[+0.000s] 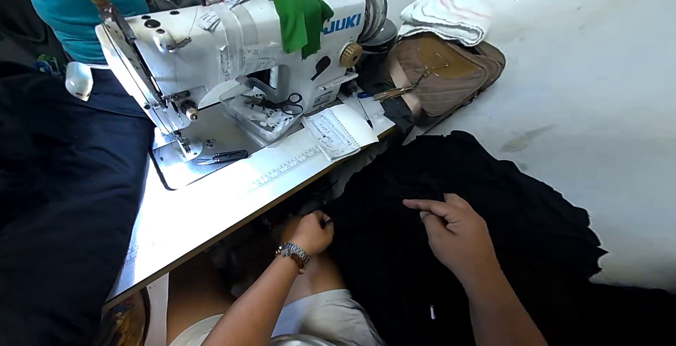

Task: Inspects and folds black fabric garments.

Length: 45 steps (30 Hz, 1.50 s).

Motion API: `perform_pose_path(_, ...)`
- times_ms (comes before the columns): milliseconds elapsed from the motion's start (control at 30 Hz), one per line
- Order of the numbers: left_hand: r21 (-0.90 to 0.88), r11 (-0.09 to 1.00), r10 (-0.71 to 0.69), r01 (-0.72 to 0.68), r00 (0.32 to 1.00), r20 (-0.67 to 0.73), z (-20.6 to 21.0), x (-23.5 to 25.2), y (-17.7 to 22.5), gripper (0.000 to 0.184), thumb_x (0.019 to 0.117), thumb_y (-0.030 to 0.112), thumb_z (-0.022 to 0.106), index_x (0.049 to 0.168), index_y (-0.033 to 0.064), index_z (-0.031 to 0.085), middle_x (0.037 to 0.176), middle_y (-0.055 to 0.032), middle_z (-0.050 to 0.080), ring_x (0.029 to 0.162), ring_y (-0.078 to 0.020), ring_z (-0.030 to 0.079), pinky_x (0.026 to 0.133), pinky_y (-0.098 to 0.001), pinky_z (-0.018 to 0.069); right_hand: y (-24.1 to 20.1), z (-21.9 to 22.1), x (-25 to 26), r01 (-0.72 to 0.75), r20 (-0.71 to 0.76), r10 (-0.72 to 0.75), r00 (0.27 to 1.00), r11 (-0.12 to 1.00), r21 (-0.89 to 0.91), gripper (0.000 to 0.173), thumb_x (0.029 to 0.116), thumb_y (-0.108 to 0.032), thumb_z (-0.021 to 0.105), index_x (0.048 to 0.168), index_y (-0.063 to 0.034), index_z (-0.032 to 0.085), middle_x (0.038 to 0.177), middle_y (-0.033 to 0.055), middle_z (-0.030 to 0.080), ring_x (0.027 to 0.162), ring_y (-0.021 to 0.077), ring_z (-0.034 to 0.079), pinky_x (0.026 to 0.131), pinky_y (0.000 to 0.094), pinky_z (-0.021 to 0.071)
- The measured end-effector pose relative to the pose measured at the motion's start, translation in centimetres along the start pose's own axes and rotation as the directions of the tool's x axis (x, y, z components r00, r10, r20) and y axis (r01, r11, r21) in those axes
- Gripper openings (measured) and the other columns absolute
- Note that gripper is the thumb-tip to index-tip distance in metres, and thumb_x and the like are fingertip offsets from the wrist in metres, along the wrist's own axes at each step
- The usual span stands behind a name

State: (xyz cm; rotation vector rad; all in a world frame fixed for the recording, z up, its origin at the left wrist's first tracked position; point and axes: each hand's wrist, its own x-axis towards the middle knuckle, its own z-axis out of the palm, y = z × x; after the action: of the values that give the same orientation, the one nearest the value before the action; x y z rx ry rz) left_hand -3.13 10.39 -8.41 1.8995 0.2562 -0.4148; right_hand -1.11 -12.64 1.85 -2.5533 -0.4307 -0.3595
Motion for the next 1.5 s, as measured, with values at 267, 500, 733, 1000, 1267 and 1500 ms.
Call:
perform_pose_path(267, -0.399, 0.907, 0.118, -0.131, 0.991, -0.057, -2.4, -3.3, 8.4, 0.017, 0.0977, 0.004, 0.063, 0.115, 0.0033, 0.067, 0.086, -0.0059, 0.060, 0.067, -0.0111, 0.057, 0.061, -0.0271, 0.0514, -3.2, 2.7, -0.8, -0.005, 0.111, 0.007, 0.994, 1.000, -0.023, 0.054, 0.0764, -0.040, 0.089, 0.109, 0.0002, 0.074, 0.114, 0.0251, 0.062, 0.099, 0.0395, 0.064, 0.079, 0.0584, 0.0561)
perform_pose_path(500, -0.142, 0.948, 0.286, -0.286, 0.958, -0.025, -2.4, -1.0, 8.5, 0.031, 0.1050, 0.017, 0.057, 0.133, 0.0035, 0.060, 0.114, -0.0129, 0.067, 0.099, -0.0198, 0.065, 0.087, -0.0379, 0.0537, -2.7, 2.5, 0.2, 0.005, 0.024, -0.004, 1.000, 0.998, -0.055, 0.009, 0.0903, -0.001, 0.071, 0.096, 0.0062, 0.073, 0.098, 0.0254, 0.067, 0.090, 0.0410, 0.067, 0.077, 0.0592, 0.0555)
perform_pose_path(733, 0.429, 0.902, 0.025, -0.044, 0.998, 0.051, 0.9, 1.4, -0.6, 0.025, 0.0959, 0.026, 0.070, 0.112, 0.0063, 0.073, 0.109, -0.0169, 0.071, 0.102, -0.0337, 0.070, 0.090, -0.0564, 0.0565, -0.8, -0.8, 0.8, -0.178, -0.091, 0.183, 0.979, 0.982, 0.065, 0.025, 0.1000, -0.005, 0.060, 0.123, -0.0012, 0.052, 0.098, 0.0183, 0.065, 0.076, 0.0263, 0.062, 0.067, 0.0473, 0.0514)
perform_pose_path(1000, 0.458, 0.885, -0.123, 0.085, 0.991, 0.053, 1.0, 1.5, 0.1, 0.065, 0.0844, 0.015, 0.077, 0.144, 0.0056, 0.052, 0.125, -0.0245, 0.064, 0.112, -0.0418, 0.066, 0.092, -0.0609, 0.0546, -2.4, -2.1, 1.9, -0.032, -0.012, 0.032, 0.999, 0.999, 0.016, 0.026, 0.1014, 0.003, 0.047, 0.094, 0.0021, 0.072, 0.115, 0.0191, 0.066, 0.084, 0.0259, 0.069, 0.074, 0.0443, 0.0606)
perform_pose_path(1267, 0.299, 0.951, -0.080, 0.080, 0.997, -0.011, 1.2, 0.5, 0.4, 0.058, 0.0858, 0.020, 0.077, 0.135, -0.0024, 0.058, 0.127, -0.0238, 0.064, 0.114, -0.0381, 0.066, 0.096, -0.0574, 0.0540, -1.6, 3.7, -0.5, -0.169, 0.435, 0.149, 0.888, 0.986, 0.007, 0.088, 0.0838, -0.036, 0.086, 0.155, -0.0119, 0.041, 0.142, 0.0220, 0.055, 0.121, 0.0391, 0.061, 0.097, 0.0574, 0.0536)
perform_pose_path(1500, 0.156, 0.988, -0.007, 0.021, 0.996, -0.091, 1.7, 0.7, 0.1, 0.052, 0.0809, 0.014, 0.080, 0.128, 0.0029, 0.062, 0.115, -0.0201, 0.070, 0.105, -0.0350, 0.069, 0.088, -0.0576, 0.0570, -2.7, 6.3, -2.0, -0.141, 0.368, 0.141, 0.919, 0.990, -0.027, 0.106, 0.0736, -0.044, 0.092, 0.159, -0.0153, 0.036, 0.136, 0.0238, 0.060, 0.123, 0.0442, 0.059, 0.100, 0.0652, 0.0484)
